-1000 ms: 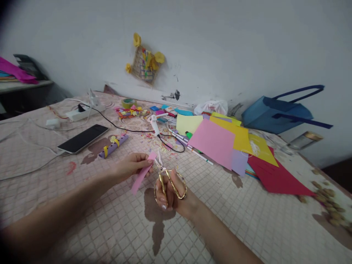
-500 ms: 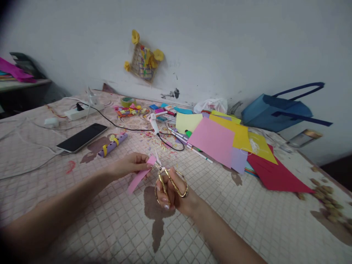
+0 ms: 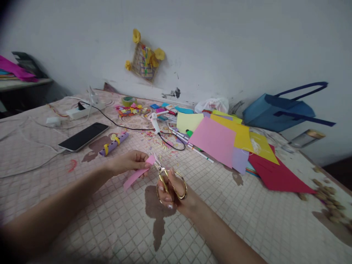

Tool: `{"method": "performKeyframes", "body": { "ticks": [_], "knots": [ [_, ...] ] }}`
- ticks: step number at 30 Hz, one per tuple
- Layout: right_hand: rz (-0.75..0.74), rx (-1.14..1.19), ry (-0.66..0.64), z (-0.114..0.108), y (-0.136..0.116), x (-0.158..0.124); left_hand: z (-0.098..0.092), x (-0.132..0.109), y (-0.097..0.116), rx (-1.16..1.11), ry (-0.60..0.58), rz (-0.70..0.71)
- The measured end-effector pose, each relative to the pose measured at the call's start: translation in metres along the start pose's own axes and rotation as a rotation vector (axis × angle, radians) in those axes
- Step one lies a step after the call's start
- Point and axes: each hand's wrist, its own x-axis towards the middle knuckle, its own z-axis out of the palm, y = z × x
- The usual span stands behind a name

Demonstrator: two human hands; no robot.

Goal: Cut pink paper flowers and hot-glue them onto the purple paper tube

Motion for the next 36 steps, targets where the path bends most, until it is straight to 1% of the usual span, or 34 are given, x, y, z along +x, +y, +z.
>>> {"method": "performKeyframes", "body": {
  "ticks": [10,13,15,16,18,20,21,22,23,24,25,27,28,29,30,31,32,33,34,36],
  "knots": [
    [-0.017,-0.063,0.028,0.005,0.001,0.000,-0.004,-0.001,0.001,0.008,-0.011,-0.021],
    [-0.037,-0.178,0.087,0.005,-0.002,0.000,-0.005,0.000,-0.003,0.023,-0.014,-0.034],
    [-0.060,-0.387,0.213,0.000,-0.008,0.000,-0.005,0.001,-0.006,0.039,0.003,-0.040],
    [-0.079,-0.549,0.312,-0.006,-0.012,-0.001,-0.005,0.002,-0.008,0.038,0.026,-0.038],
    [-0.137,-0.967,0.590,-0.022,-0.023,-0.002,-0.002,0.003,-0.010,0.022,0.099,-0.028],
    [-0.174,-1.417,0.819,-0.042,-0.035,-0.006,0.000,0.005,-0.012,-0.004,0.198,-0.023],
    [-0.159,-1.574,0.917,-0.052,-0.041,-0.008,0.001,0.006,-0.013,-0.018,0.248,-0.022],
    [-0.133,-1.675,0.986,-0.061,-0.046,-0.010,0.002,0.007,-0.014,-0.032,0.293,-0.019],
    [-0.132,-1.733,1.019,-0.068,-0.050,-0.012,0.002,0.008,-0.016,-0.045,0.331,-0.012],
    [-0.181,-1.773,1.040,-0.073,-0.053,-0.013,0.003,0.009,-0.018,-0.057,0.369,0.002],
    [-0.267,-1.788,1.057,-0.074,-0.054,-0.013,0.003,0.010,-0.019,-0.068,0.405,0.023],
    [-0.464,-1.706,1.025,-0.067,-0.051,-0.011,0.006,0.013,-0.022,-0.090,0.472,0.068],
    [-0.523,-1.602,0.956,-0.059,-0.048,-0.008,0.009,0.015,-0.022,-0.105,0.499,0.088],
    [-0.521,-1.456,0.841,-0.050,-0.042,-0.004,0.012,0.017,-0.021,-0.123,0.519,0.105],
    [-0.484,-1.288,0.706,-0.040,-0.036,0.001,0.015,0.020,-0.020,-0.140,0.532,0.117],
    [-0.416,-1.113,0.559,-0.029,-0.030,0.006,0.019,0.023,-0.018,-0.154,0.541,0.127],
    [-0.357,-0.949,0.439,-0.020,-0.023,0.012,0.022,0.026,-0.015,-0.159,0.547,0.136],
    [-0.305,-0.832,0.334,-0.013,-0.018,0.018,0.024,0.029,-0.012,-0.154,0.552,0.146],
    [-0.277,-0.761,0.266,-0.007,-0.014,0.023,0.026,0.032,-0.009,-0.143,0.553,0.159],
    [-0.260,-0.700,0.235,-0.004,-0.011,0.031,0.025,0.036,-0.003,-0.120,0.556,0.181]
  ]
}}
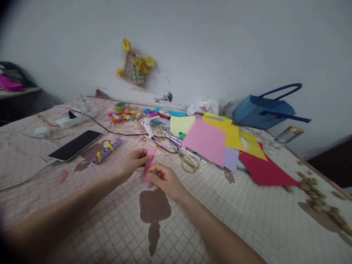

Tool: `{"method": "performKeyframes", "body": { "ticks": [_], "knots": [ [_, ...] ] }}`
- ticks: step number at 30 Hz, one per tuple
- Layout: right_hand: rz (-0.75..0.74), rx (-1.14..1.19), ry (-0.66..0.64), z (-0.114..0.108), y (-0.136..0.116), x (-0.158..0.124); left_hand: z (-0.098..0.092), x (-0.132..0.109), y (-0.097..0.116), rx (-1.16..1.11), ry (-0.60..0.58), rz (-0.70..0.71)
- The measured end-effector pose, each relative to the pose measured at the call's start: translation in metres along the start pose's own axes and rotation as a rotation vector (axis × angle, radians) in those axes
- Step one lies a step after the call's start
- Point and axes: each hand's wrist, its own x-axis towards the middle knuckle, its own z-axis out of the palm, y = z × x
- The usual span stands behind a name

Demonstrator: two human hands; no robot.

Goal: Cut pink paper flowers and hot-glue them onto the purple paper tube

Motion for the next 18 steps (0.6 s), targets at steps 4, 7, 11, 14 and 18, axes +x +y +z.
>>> {"method": "performKeyframes", "body": {
  "ticks": [4,7,11,14,18],
  "knots": [
    [0.010,-0.001,0.141,-0.016,0.005,0.011,-0.007,0.009,0.005,-0.008,0.060,-0.010],
    [0.024,-0.051,0.260,-0.042,0.008,0.015,-0.015,0.009,0.002,-0.042,0.114,-0.046],
    [-0.087,-0.295,0.534,-0.060,0.004,0.012,-0.015,0.003,-0.003,0.004,0.089,0.040],
    [-0.036,-0.102,0.472,-0.047,-0.002,0.005,-0.007,-0.006,-0.003,0.102,0.013,0.270],
    [0.302,0.513,-0.001,-0.017,-0.003,-0.002,0.004,-0.020,0.001,0.311,-0.091,0.570]
  ]
}}
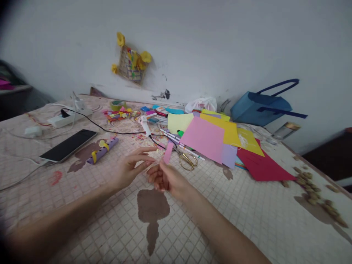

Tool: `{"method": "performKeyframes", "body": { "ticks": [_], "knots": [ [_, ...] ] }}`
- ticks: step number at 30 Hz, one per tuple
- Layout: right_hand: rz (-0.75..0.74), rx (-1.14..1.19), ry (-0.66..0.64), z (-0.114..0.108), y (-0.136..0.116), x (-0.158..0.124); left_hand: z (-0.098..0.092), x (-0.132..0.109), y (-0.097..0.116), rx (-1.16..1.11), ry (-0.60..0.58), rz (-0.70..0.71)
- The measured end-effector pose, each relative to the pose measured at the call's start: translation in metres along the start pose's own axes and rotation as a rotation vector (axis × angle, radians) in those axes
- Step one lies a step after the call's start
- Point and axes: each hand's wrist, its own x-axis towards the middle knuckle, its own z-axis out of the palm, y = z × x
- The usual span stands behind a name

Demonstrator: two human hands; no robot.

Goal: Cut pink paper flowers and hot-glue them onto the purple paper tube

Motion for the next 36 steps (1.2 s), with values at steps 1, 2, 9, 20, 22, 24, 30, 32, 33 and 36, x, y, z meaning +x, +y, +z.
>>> {"method": "performKeyframes", "body": {
  "ticks": [1,2,9,20,22,24,30,32,33,36],
  "knots": [
    [0.009,0.091,-0.004,0.004,0.003,0.000,0.001,-0.002,0.002,0.039,-0.018,0.047],
    [-0.004,0.153,0.009,0.005,0.006,0.000,0.002,-0.003,0.003,0.068,-0.033,0.080],
    [-0.182,-0.004,0.189,0.002,0.005,-0.004,0.003,-0.004,0.000,0.078,-0.035,0.014],
    [-0.429,-0.314,0.340,-0.006,0.011,-0.001,0.006,-0.006,0.002,0.049,-0.115,-0.082],
    [-0.441,-0.350,0.327,-0.006,0.011,-0.002,0.006,-0.006,0.001,0.000,-0.134,-0.148],
    [-0.451,-0.374,0.310,-0.005,0.012,-0.002,0.007,-0.006,0.000,-0.080,-0.133,-0.232],
    [-0.472,-0.424,0.304,-0.001,0.012,-0.002,0.012,-0.009,-0.010,-0.391,-0.057,-0.502],
    [-0.466,-0.430,0.302,0.000,0.012,-0.002,0.013,-0.010,-0.013,-0.451,-0.026,-0.540],
    [-0.464,-0.435,0.302,0.001,0.012,-0.002,0.013,-0.010,-0.015,-0.476,-0.015,-0.549],
    [-0.462,-0.457,0.310,0.002,0.012,-0.003,0.013,-0.011,-0.017,-0.531,-0.007,-0.563]
  ]
}}
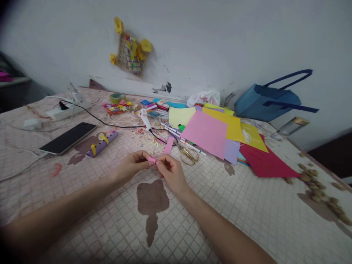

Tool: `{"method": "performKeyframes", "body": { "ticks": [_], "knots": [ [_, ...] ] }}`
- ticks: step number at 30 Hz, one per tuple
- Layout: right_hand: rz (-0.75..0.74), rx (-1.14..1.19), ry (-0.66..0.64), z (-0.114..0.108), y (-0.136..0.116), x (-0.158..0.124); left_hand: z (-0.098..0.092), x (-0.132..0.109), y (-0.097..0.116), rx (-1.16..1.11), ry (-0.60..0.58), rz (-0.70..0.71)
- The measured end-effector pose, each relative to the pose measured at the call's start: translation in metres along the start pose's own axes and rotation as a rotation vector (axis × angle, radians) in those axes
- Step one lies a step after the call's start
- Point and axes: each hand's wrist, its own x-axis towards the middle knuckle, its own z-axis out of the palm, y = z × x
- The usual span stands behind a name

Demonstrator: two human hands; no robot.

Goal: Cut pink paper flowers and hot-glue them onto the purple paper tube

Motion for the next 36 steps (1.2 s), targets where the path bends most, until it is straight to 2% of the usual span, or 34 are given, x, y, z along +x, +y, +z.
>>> {"method": "performKeyframes", "body": {
  "ticks": [16,36],
  "knots": [
    [0.045,0.059,-0.034,0.000,0.002,-0.001,0.004,-0.003,0.007,-0.166,0.021,-0.181],
    [0.046,0.032,-0.067,-0.002,0.001,-0.001,0.006,-0.006,0.011,-0.085,0.029,-0.218]
  ]
}}
